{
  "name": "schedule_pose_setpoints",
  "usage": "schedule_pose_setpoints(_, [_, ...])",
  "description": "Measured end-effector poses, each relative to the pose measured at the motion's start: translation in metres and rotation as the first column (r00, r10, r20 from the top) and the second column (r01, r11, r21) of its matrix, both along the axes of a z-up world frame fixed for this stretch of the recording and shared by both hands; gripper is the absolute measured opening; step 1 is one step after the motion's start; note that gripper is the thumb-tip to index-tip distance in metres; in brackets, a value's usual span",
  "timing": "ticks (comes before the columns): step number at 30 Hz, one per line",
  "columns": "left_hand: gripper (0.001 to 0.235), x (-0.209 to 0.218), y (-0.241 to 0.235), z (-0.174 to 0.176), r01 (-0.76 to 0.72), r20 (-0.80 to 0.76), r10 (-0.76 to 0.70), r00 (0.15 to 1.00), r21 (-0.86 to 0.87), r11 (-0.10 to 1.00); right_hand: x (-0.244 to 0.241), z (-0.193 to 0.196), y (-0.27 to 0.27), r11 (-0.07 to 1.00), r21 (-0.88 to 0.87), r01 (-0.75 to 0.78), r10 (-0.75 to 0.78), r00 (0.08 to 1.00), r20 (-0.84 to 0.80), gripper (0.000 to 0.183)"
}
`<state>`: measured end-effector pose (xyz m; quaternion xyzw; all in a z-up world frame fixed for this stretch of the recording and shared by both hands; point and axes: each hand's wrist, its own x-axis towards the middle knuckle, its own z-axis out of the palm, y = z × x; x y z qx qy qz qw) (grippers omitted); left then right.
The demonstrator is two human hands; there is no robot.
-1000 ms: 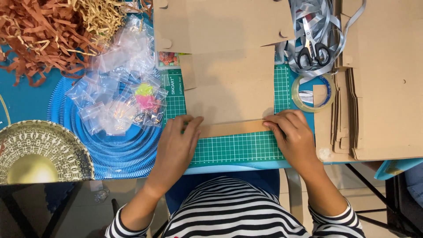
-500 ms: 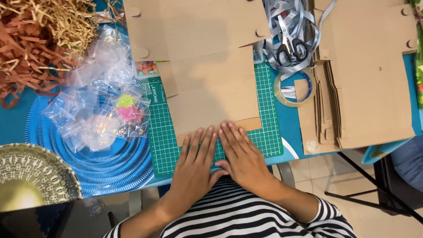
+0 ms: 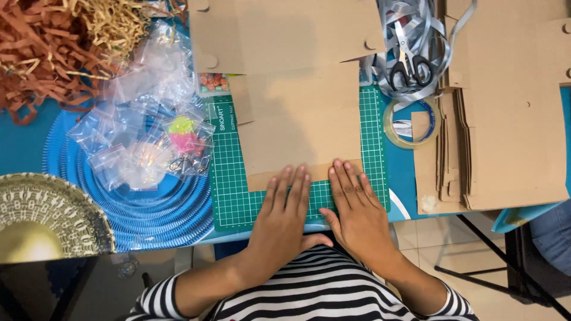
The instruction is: The person folds a flat cardboard box along pre-scored lines, tucks flaps, and presses edges to form a small rectangular box. They repeat the process with a second box, folding and tucking flaps to complete the assembly.
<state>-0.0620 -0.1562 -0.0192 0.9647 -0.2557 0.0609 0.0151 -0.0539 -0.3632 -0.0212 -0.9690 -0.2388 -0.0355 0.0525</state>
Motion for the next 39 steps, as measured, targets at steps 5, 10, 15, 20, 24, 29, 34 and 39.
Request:
schedule_pose_setpoints(5, [0.135, 0.012, -0.011, -0.009, 0.089, 0.048, -0.091, 0.995, 0.039, 0.995, 0.003, 0.002, 0.003, 0.998, 0.015, -0.067, 0.066, 0.996, 0.058, 0.062])
schedule_pose_setpoints(10, [0.138, -0.001, 0.027, -0.001, 0.051, -0.121, -0.068, 0.99, -0.134, 0.99, 0.004, 0.004, 0.001, 0.997, 0.048, -0.063, 0.062, 0.998, 0.02, 0.065])
schedule_pose_setpoints(15, [0.143, -0.012, 0.038, -0.008, -0.029, -0.109, 0.023, 0.994, -0.059, 0.998, 0.006, -0.004, 0.019, 0.993, 0.088, -0.079, 0.084, 0.995, -0.055, 0.075])
schedule_pose_setpoints(20, [0.145, -0.014, 0.031, -0.007, -0.059, -0.099, 0.057, 0.993, -0.02, 0.998, 0.012, 0.0, 0.049, 0.97, 0.113, -0.214, 0.218, 0.976, -0.024, 0.07])
schedule_pose_setpoints(24, [0.144, -0.014, 0.033, -0.006, -0.042, -0.09, 0.043, 0.995, 0.011, 0.999, 0.011, -0.003, 0.016, 0.995, 0.037, -0.095, 0.098, 0.993, -0.06, 0.078])
schedule_pose_setpoints(29, [0.143, -0.012, 0.031, -0.001, -0.039, -0.09, 0.04, 0.995, 0.015, 0.999, 0.007, -0.003, -0.021, 0.998, -0.005, 0.07, -0.07, 0.997, 0.011, 0.082])
schedule_pose_setpoints(34, [0.145, -0.014, 0.026, -0.006, -0.062, -0.065, 0.064, 0.996, 0.034, 0.997, 0.007, -0.009, 0.018, 0.992, -0.117, 0.053, -0.062, 0.996, -0.072, 0.089])
schedule_pose_setpoints(39, [0.146, -0.012, 0.025, -0.002, -0.071, -0.062, 0.072, 0.996, 0.013, 0.997, 0.013, -0.003, 0.036, 0.982, 0.04, -0.183, 0.185, 0.981, -0.048, 0.069])
